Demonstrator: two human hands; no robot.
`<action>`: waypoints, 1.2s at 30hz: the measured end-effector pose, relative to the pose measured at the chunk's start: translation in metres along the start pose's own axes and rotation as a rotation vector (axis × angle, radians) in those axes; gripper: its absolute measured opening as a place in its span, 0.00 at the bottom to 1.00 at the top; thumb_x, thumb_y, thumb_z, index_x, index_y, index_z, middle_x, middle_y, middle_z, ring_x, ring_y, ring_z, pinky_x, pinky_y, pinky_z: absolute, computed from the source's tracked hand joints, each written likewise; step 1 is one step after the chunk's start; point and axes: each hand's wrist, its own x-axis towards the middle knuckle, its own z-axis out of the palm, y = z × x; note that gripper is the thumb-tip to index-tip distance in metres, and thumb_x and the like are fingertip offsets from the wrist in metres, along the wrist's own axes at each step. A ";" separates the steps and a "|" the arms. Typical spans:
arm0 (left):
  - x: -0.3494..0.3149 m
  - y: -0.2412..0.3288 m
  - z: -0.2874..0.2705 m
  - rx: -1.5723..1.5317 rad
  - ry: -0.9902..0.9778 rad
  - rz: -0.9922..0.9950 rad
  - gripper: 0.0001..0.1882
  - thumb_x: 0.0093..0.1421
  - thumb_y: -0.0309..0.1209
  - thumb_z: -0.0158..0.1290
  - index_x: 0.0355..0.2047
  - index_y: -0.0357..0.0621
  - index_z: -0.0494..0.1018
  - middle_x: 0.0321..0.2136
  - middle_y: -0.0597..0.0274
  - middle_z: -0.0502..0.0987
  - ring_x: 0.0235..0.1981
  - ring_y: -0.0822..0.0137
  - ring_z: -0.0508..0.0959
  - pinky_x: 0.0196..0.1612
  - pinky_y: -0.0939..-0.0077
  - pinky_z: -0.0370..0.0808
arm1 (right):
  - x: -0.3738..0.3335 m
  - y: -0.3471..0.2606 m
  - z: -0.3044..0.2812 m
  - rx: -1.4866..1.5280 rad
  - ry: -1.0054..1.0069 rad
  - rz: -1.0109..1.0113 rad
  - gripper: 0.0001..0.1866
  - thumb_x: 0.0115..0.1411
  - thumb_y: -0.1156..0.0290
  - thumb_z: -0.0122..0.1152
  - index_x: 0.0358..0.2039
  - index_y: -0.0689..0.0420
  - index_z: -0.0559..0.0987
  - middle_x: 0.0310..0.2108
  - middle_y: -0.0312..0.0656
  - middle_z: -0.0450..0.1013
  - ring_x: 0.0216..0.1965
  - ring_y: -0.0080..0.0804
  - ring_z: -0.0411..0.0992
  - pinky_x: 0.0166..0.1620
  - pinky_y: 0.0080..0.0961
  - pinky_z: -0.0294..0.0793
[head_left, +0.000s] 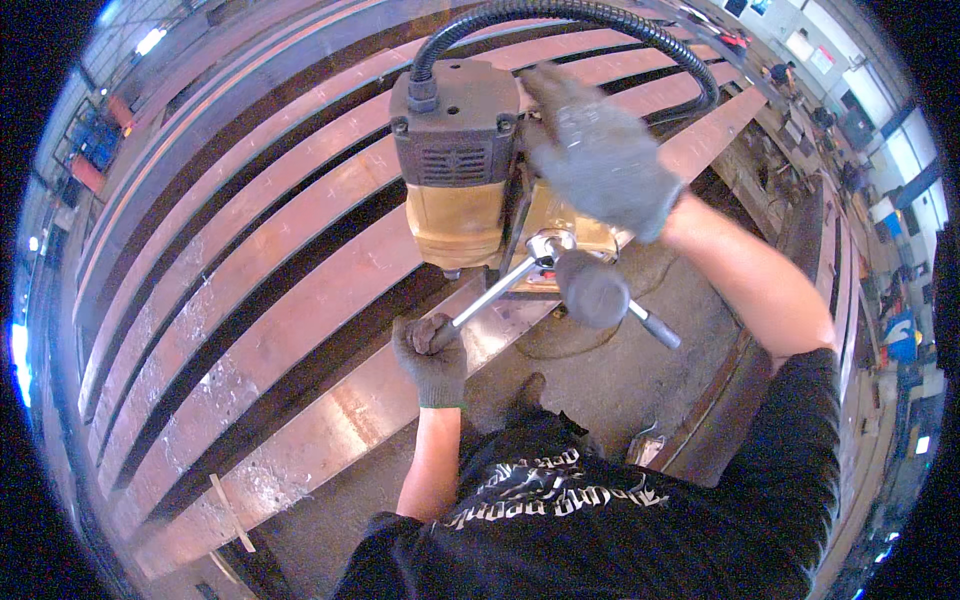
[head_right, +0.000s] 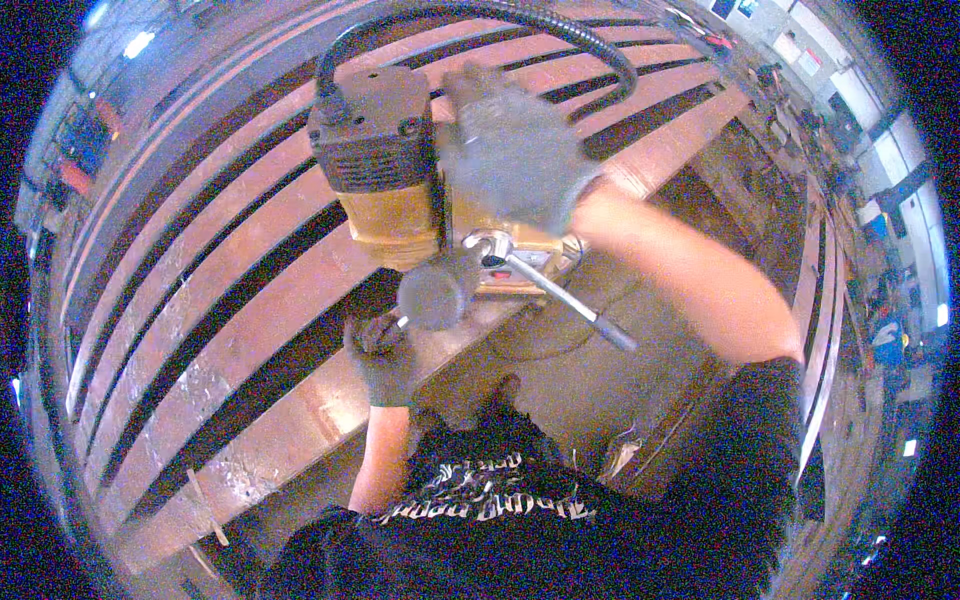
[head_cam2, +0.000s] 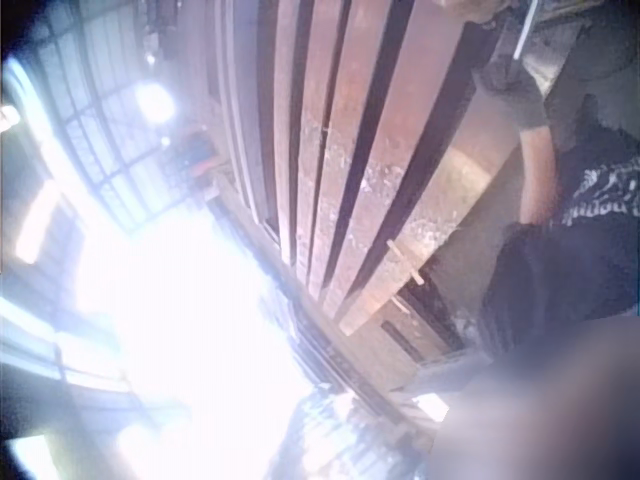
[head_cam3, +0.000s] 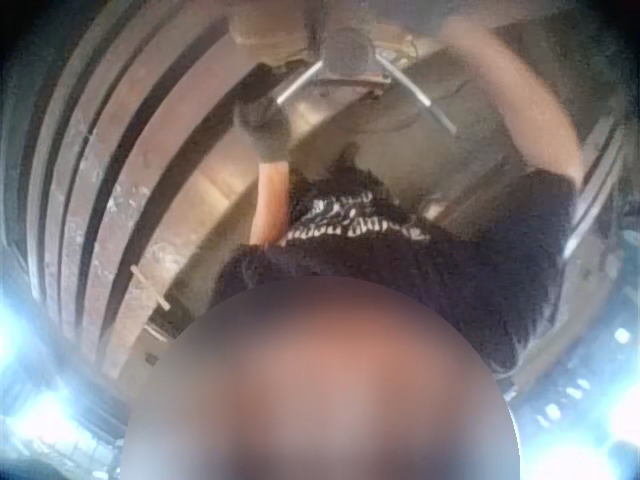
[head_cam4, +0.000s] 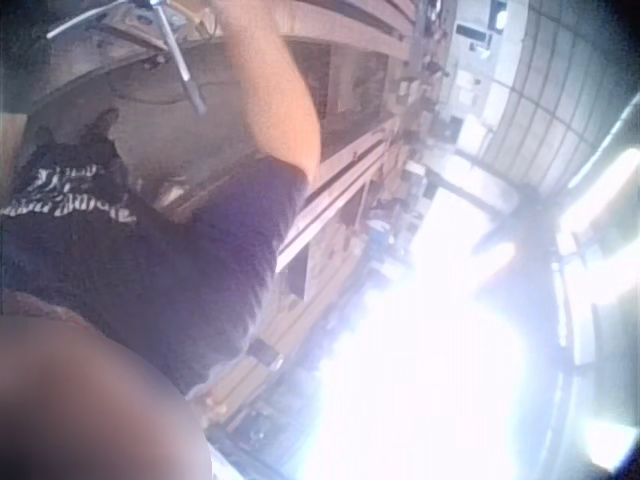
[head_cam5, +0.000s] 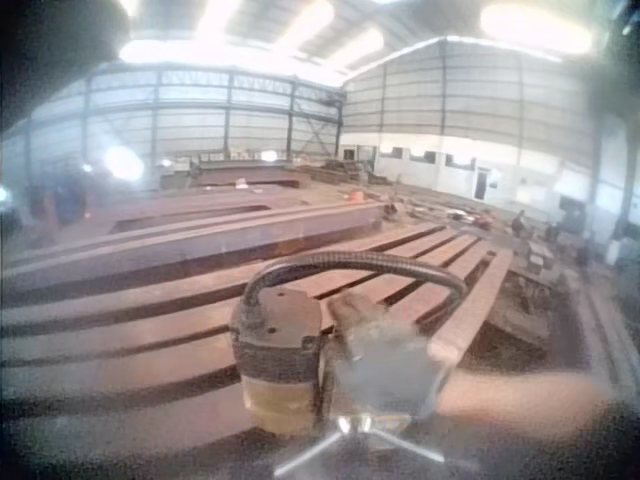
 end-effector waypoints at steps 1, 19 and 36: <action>0.000 0.006 -0.007 0.019 -0.018 -0.015 0.25 0.71 0.36 0.49 0.16 0.57 0.56 0.12 0.75 0.54 0.19 0.76 0.60 0.26 0.80 0.62 | 0.008 -0.025 -0.010 0.134 -0.161 0.091 0.21 0.67 0.61 0.49 0.42 0.69 0.79 0.44 0.65 0.77 0.47 0.62 0.78 0.52 0.52 0.78; 0.002 0.001 0.001 0.064 -0.030 -0.071 0.26 0.73 0.39 0.47 0.16 0.57 0.55 0.14 0.75 0.53 0.19 0.73 0.60 0.31 0.78 0.70 | 0.076 0.065 0.072 -0.124 -0.825 0.385 0.17 0.67 0.65 0.54 0.49 0.60 0.82 0.50 0.55 0.80 0.49 0.57 0.79 0.51 0.46 0.79; -0.070 -0.177 0.292 1.564 -1.338 0.705 0.16 0.64 0.41 0.58 0.25 0.42 0.78 0.21 0.48 0.79 0.22 0.50 0.81 0.26 0.59 0.77 | -0.284 -0.058 -0.016 0.416 -1.081 1.031 0.31 0.64 0.39 0.58 0.52 0.54 0.81 0.38 0.51 0.81 0.36 0.49 0.80 0.41 0.47 0.80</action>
